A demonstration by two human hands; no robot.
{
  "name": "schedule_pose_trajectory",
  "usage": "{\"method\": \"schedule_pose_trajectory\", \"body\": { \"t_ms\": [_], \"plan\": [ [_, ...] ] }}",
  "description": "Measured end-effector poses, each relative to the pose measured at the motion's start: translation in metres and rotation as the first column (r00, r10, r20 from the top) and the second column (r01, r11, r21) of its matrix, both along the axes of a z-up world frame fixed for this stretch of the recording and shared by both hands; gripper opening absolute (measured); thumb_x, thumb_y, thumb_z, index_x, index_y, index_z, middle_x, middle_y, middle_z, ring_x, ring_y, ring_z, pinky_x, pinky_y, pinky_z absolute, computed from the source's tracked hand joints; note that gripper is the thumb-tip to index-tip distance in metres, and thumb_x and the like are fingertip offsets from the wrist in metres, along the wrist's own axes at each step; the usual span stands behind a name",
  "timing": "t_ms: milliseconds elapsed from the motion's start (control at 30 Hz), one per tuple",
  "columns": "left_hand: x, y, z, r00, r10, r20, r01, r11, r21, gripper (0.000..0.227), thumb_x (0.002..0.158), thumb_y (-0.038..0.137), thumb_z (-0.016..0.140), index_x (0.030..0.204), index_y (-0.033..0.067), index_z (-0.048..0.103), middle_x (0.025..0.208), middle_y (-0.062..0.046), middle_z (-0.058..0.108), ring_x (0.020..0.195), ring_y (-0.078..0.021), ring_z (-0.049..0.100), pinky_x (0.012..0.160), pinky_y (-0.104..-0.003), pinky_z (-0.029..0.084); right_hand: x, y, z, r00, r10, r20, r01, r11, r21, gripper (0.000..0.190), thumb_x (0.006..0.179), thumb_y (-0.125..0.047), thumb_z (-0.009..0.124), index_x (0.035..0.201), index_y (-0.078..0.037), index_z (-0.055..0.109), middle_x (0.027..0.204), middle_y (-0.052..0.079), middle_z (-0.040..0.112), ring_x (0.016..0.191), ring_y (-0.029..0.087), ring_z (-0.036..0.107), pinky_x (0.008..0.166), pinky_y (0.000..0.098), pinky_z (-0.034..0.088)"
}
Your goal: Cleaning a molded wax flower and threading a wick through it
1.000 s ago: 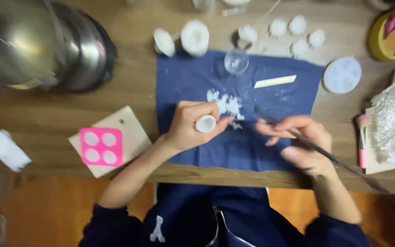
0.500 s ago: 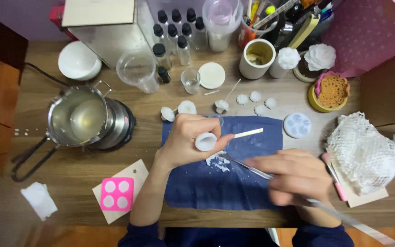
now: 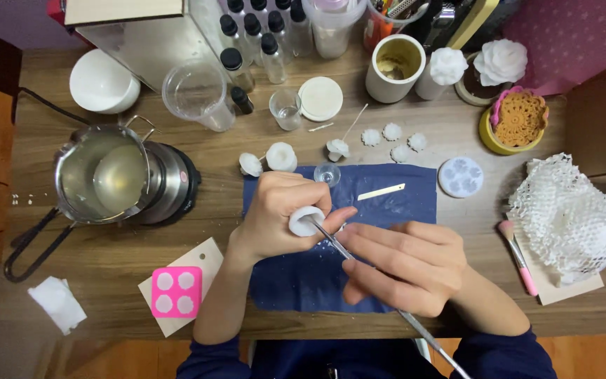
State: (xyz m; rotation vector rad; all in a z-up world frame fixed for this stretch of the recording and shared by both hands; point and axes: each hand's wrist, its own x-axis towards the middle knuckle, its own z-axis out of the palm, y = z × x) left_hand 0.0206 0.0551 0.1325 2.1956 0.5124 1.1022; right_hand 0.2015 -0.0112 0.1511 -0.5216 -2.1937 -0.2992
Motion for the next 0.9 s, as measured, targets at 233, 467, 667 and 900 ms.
{"method": "schedule_pose_trajectory", "body": {
  "t_ms": [233,467,667,900],
  "plan": [
    [0.001,0.0,0.0,1.0,-0.007,-0.011,0.007,1.0,0.024,0.035,0.082,0.012,0.071,0.06,0.0088,0.044,0.049,0.0,0.043,0.042,-0.0161,0.037,0.046,-0.028,0.03,-0.004,0.004,0.001,0.999,-0.032,0.04,0.029,0.998,0.064,0.019,0.092,-0.027,0.061,0.089,-0.008,0.061,0.087,0.01,0.07,0.081,0.016,0.072,0.053,0.0183,0.048],
    [0.002,0.001,-0.001,1.0,0.009,-0.003,-0.008,0.997,0.077,0.036,0.083,0.01,0.07,0.058,0.009,0.044,0.048,-0.001,0.041,0.041,-0.0166,0.035,0.044,-0.028,0.029,-0.003,-0.002,-0.007,1.0,-0.021,0.003,0.021,0.996,-0.091,0.022,0.09,-0.025,0.063,0.09,-0.003,0.065,0.089,0.013,0.07,0.083,0.02,0.072,0.055,0.0214,0.051],
    [0.001,0.001,-0.004,0.998,0.057,-0.02,-0.053,0.985,0.165,0.038,0.082,0.012,0.073,0.056,0.0094,0.045,0.047,-0.001,0.04,0.041,-0.0173,0.031,0.045,-0.028,0.029,-0.002,-0.006,-0.011,0.999,-0.003,-0.049,-0.006,0.981,-0.194,0.022,0.09,-0.025,0.059,0.091,-0.004,0.064,0.089,0.013,0.069,0.082,0.02,0.072,0.053,0.0226,0.049],
    [0.002,0.002,-0.003,0.996,0.088,-0.008,-0.084,0.975,0.204,0.039,0.082,0.011,0.071,0.055,0.009,0.043,0.047,-0.002,0.039,0.041,-0.0177,0.03,0.044,-0.028,0.028,-0.001,-0.006,-0.013,0.993,0.02,-0.114,-0.047,0.969,-0.242,0.021,0.091,-0.025,0.057,0.089,-0.005,0.062,0.088,0.012,0.069,0.079,0.02,0.073,0.052,0.0223,0.047]
  ]
}}
